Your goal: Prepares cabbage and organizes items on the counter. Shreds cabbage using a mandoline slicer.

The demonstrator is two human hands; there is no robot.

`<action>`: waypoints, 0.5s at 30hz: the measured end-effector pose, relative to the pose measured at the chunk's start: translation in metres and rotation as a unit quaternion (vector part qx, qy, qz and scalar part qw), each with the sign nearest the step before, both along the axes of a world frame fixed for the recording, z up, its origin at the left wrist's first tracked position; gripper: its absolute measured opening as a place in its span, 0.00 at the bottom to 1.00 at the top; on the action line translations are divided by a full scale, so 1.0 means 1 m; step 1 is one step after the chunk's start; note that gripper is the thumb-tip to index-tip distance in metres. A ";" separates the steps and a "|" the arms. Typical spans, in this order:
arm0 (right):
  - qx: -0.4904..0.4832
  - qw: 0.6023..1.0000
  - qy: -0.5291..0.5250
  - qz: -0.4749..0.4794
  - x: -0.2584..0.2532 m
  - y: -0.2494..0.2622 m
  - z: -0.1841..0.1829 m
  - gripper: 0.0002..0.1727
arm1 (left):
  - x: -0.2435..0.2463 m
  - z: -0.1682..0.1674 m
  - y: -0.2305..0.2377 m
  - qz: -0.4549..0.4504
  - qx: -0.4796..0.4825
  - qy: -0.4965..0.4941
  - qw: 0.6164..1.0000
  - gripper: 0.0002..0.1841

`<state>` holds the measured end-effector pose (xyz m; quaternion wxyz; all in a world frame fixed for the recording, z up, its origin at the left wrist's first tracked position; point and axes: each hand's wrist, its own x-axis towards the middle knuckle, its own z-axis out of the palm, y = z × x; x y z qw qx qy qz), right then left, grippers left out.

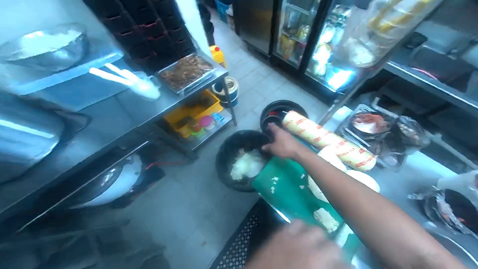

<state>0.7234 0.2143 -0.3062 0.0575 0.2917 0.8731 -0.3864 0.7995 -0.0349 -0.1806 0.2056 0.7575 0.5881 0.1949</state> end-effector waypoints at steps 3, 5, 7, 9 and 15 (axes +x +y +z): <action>-0.036 0.995 0.079 -0.045 0.053 0.014 0.028 0.48 | -0.031 -0.125 0.012 0.109 -0.131 -0.020 0.985 0.24; -0.090 0.985 0.118 -0.083 0.105 0.018 0.054 0.38 | -0.031 -0.177 0.018 0.182 -0.234 -0.040 0.954 0.32; -0.127 0.970 0.149 -0.141 0.164 0.017 0.070 0.30 | -0.019 -0.205 0.026 0.190 -0.278 -0.109 0.935 0.37; -0.127 0.958 0.165 -0.195 0.217 0.021 0.065 0.25 | 0.005 -0.226 0.040 0.171 -0.276 -0.191 0.926 0.39; -0.164 0.910 0.192 -0.330 0.368 -0.009 0.035 0.21 | 0.079 -0.269 0.103 0.212 -0.267 -0.196 0.919 0.46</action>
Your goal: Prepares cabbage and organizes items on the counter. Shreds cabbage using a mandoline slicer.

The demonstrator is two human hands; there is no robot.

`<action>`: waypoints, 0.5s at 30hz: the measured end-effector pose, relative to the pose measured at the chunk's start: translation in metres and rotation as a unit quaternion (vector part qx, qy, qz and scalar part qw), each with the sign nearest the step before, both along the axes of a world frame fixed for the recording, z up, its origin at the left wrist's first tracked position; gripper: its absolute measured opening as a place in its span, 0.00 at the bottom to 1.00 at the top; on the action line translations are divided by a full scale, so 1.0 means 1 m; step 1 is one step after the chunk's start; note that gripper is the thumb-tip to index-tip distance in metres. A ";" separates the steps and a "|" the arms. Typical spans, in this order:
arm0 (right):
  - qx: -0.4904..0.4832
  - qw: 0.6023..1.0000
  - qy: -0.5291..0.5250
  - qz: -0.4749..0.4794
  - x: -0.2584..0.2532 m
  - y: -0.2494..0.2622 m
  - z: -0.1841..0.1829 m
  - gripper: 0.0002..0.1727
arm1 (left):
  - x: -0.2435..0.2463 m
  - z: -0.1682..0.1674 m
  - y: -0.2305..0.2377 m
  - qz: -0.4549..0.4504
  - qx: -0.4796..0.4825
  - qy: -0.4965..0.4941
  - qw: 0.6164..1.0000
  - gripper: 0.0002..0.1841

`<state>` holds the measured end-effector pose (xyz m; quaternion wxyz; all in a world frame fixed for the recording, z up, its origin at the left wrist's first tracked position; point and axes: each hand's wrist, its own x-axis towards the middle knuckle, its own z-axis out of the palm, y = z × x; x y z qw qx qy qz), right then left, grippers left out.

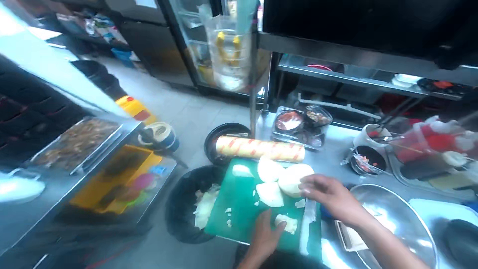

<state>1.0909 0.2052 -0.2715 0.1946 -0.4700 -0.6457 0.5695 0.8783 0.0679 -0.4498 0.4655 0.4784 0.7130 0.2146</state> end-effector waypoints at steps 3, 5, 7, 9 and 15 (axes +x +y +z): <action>-0.010 0.998 0.024 -0.056 0.059 -0.038 -0.013 0.19 | 0.023 -0.009 0.017 -0.032 -0.033 0.097 0.994 0.49; -0.017 0.995 0.043 -0.091 0.092 -0.066 -0.023 0.18 | 0.034 -0.015 0.018 -0.061 -0.059 0.130 0.988 0.46; -0.025 0.990 0.057 -0.125 0.118 -0.091 -0.031 0.17 | 0.042 -0.016 0.014 -0.066 -0.066 0.131 0.987 0.42; -0.032 0.984 0.074 -0.156 0.138 -0.114 -0.037 0.15 | 0.047 -0.019 0.008 -0.059 -0.054 0.119 0.990 0.40; -0.094 0.963 0.114 -0.225 0.167 -0.160 -0.059 0.13 | 0.047 -0.024 -0.022 -0.037 0.082 0.064 0.994 0.30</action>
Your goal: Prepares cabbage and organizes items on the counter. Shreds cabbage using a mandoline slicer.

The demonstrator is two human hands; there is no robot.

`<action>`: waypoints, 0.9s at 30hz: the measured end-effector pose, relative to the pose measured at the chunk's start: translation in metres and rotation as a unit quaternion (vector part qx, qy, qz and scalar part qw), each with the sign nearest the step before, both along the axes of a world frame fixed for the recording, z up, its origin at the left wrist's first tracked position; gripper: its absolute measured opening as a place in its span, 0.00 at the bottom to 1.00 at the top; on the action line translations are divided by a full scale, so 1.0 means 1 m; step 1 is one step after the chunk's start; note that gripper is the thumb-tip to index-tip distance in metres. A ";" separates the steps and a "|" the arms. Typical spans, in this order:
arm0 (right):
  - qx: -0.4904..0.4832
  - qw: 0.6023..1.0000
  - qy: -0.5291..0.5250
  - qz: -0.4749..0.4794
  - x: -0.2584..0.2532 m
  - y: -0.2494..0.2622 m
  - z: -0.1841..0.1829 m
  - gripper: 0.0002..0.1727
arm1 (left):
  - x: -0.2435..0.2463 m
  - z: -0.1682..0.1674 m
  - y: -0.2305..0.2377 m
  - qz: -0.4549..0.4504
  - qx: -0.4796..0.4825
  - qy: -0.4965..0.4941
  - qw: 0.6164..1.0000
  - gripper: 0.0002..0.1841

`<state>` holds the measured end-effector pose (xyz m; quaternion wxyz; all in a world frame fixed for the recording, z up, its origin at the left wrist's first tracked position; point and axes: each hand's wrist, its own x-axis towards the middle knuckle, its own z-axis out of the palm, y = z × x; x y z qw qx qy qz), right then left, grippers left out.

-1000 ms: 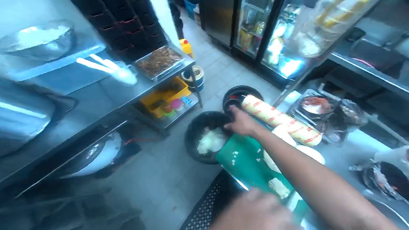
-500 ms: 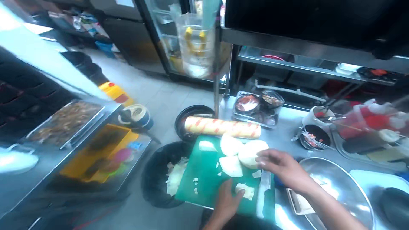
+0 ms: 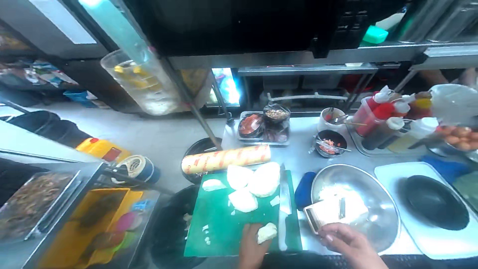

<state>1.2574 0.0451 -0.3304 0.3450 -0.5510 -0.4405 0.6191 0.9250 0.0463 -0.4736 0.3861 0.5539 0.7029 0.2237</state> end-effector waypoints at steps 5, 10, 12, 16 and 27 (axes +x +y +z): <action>0.041 0.998 -0.007 0.047 -0.004 -0.002 -0.009 0.16 | 0.005 0.053 -0.009 0.034 0.105 -0.166 0.980 0.29; 0.175 0.977 -0.007 0.121 -0.023 0.015 0.009 0.36 | 0.048 0.115 0.010 -0.036 0.112 -0.438 0.891 0.32; 0.229 0.965 -0.004 0.127 -0.027 0.021 0.014 0.43 | 0.073 0.131 0.017 -0.041 0.095 -0.486 0.868 0.32; 0.284 0.956 0.005 0.078 -0.014 0.026 0.009 0.43 | 0.118 0.142 0.024 -0.041 0.088 -0.521 0.848 0.32; 0.252 0.967 0.000 -0.045 0.074 0.012 -0.022 0.34 | 0.209 0.152 0.030 -0.045 -0.097 -0.530 0.842 0.26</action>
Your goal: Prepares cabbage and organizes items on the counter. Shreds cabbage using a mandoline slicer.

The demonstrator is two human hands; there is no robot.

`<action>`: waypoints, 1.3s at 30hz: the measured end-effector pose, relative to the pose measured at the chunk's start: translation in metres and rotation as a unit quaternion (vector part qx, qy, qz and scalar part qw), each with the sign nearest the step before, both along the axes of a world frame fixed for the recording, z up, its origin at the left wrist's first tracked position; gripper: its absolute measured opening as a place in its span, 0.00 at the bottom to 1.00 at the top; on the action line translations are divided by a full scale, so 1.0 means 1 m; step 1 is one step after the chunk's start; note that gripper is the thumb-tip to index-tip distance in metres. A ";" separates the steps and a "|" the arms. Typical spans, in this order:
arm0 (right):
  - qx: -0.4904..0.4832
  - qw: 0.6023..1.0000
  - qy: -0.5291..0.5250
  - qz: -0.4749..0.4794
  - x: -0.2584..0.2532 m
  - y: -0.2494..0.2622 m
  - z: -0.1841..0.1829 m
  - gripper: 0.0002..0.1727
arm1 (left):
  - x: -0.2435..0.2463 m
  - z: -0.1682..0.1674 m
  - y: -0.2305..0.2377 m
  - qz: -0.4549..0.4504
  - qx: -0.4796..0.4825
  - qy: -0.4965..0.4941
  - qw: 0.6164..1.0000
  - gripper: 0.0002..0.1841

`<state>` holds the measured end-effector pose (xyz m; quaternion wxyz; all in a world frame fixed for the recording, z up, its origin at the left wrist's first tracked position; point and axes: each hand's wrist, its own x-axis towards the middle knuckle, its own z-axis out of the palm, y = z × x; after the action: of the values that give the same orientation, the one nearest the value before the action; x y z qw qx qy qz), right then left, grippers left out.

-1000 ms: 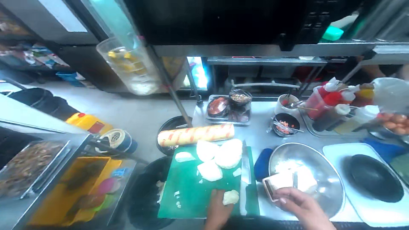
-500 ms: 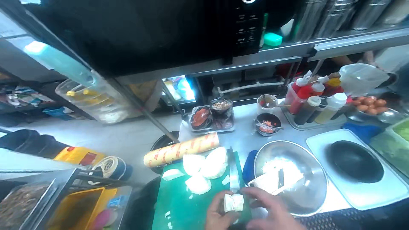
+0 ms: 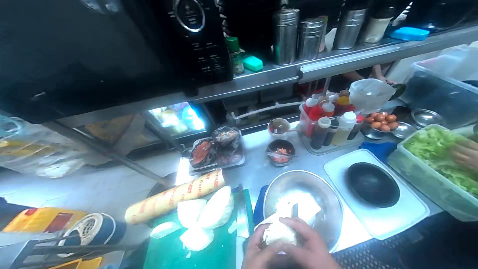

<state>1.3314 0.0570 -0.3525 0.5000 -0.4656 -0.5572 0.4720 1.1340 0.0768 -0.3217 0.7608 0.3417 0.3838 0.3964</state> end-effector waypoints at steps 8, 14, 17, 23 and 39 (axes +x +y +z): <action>-0.084 0.987 0.128 -0.048 0.055 -0.013 -0.014 0.33 | 0.052 -0.018 0.002 -0.078 0.067 0.191 0.976 0.23; -0.221 0.931 0.253 -0.145 0.101 0.002 -0.041 0.28 | 0.018 -0.046 0.008 -0.050 0.308 0.608 0.730 0.56; -0.225 0.957 0.049 -0.175 0.120 0.021 -0.055 0.31 | -0.005 -0.070 0.007 -0.100 0.279 0.683 0.667 0.70; -0.208 0.959 -0.174 -0.083 0.110 0.049 -0.068 0.33 | -0.015 -0.097 0.015 -0.059 0.319 0.589 0.740 0.56; -0.273 0.950 0.009 -0.152 0.093 0.052 -0.039 0.25 | 0.037 -0.018 0.066 -0.054 0.430 0.342 0.834 0.58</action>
<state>1.4247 0.1095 -0.3918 0.4248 -0.6592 -0.3254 0.5283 1.1711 0.1424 -0.3401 0.3772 0.7683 0.3913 0.3380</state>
